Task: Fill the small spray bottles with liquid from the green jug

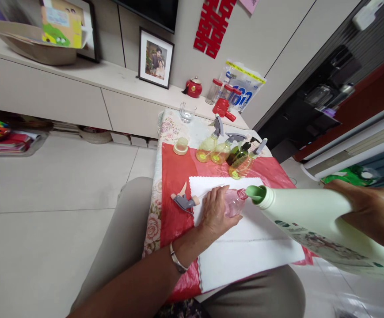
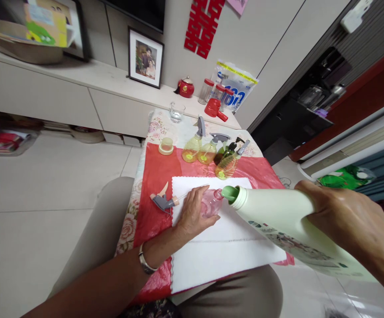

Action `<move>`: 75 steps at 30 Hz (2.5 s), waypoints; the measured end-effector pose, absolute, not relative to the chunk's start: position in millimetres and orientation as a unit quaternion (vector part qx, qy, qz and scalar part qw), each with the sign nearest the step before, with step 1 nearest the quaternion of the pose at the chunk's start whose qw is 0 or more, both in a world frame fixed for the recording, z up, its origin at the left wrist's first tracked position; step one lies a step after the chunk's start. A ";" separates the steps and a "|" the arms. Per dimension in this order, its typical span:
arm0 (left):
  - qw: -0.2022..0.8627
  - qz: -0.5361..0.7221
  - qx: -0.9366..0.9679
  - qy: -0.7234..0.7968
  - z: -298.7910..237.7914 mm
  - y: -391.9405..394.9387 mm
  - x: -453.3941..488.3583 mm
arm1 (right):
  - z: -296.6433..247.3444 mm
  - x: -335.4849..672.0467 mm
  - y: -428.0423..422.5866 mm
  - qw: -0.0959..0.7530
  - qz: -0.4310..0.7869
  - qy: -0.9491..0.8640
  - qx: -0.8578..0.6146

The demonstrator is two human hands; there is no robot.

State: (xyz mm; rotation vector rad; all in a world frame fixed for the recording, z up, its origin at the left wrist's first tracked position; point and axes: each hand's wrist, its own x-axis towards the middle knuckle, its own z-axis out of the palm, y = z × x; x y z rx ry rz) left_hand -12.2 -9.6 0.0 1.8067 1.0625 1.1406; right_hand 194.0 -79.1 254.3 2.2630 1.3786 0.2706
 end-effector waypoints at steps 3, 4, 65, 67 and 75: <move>0.370 0.443 0.703 0.415 0.5 -9.5 -12.3 | 255.0 192.6 -79.1 0.241 0.092 0.497 0.828; 0.370 0.443 0.702 0.416 0.7 -9.5 -12.3 | 255.1 192.6 -79.2 0.241 0.090 0.497 0.829; 0.367 0.451 0.703 0.411 -2.9 -9.3 -11.2 | 254.1 196.7 -77.1 0.227 0.093 0.498 0.832; 0.365 0.452 0.702 0.411 -2.9 -9.3 -11.1 | 254.1 196.8 -76.8 0.225 0.094 0.499 0.832; 0.367 0.451 0.702 0.412 -2.5 -9.6 -11.3 | 254.5 194.2 -78.9 0.233 0.095 0.494 0.832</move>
